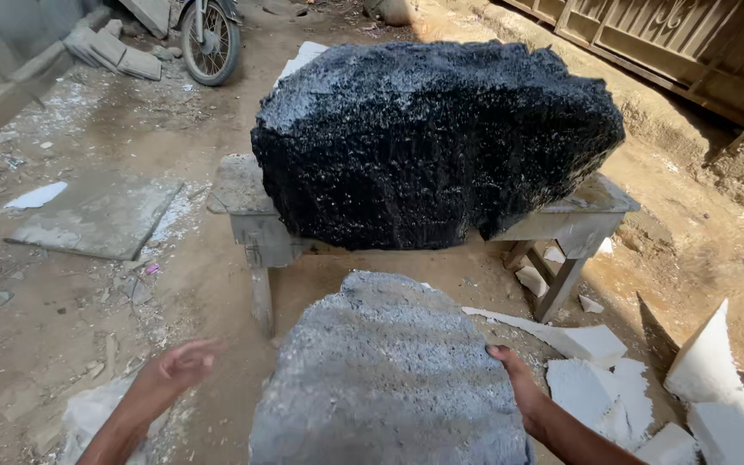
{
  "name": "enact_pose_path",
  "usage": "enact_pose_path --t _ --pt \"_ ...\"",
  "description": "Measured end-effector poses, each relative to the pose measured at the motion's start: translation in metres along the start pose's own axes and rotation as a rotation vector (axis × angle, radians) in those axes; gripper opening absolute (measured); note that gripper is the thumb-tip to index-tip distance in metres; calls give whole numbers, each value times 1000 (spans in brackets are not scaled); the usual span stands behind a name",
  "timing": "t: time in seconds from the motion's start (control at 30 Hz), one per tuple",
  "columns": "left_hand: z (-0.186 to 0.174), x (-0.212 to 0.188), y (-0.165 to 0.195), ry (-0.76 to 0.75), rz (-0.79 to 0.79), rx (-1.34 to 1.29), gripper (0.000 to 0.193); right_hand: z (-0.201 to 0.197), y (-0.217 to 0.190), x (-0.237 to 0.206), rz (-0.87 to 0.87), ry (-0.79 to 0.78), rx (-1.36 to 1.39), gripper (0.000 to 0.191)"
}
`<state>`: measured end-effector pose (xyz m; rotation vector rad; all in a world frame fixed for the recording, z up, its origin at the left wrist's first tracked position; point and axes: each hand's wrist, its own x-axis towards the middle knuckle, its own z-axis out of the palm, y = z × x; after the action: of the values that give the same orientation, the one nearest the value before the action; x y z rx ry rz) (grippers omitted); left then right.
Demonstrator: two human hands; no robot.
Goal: The person sits on the ground holding a large foam rock piece and brushes gray paint onto its surface with a paintbrush, repeatedly dipping the brush into a bowl of paint and turning the piece to coat different areas.
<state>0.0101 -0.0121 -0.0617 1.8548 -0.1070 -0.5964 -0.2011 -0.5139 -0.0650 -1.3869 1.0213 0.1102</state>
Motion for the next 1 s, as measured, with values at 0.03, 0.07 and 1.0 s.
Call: enact_pose_path --t 0.03,0.07,1.0 --pt "8 10 -9 37 134 -184 70 6 11 9 -24 -42 45 84" --pt "19 15 -15 28 150 -321 75 16 18 18 -50 -84 92 80" --pt "131 50 -119 -27 288 -1111 64 83 104 97 -548 -395 249 93"
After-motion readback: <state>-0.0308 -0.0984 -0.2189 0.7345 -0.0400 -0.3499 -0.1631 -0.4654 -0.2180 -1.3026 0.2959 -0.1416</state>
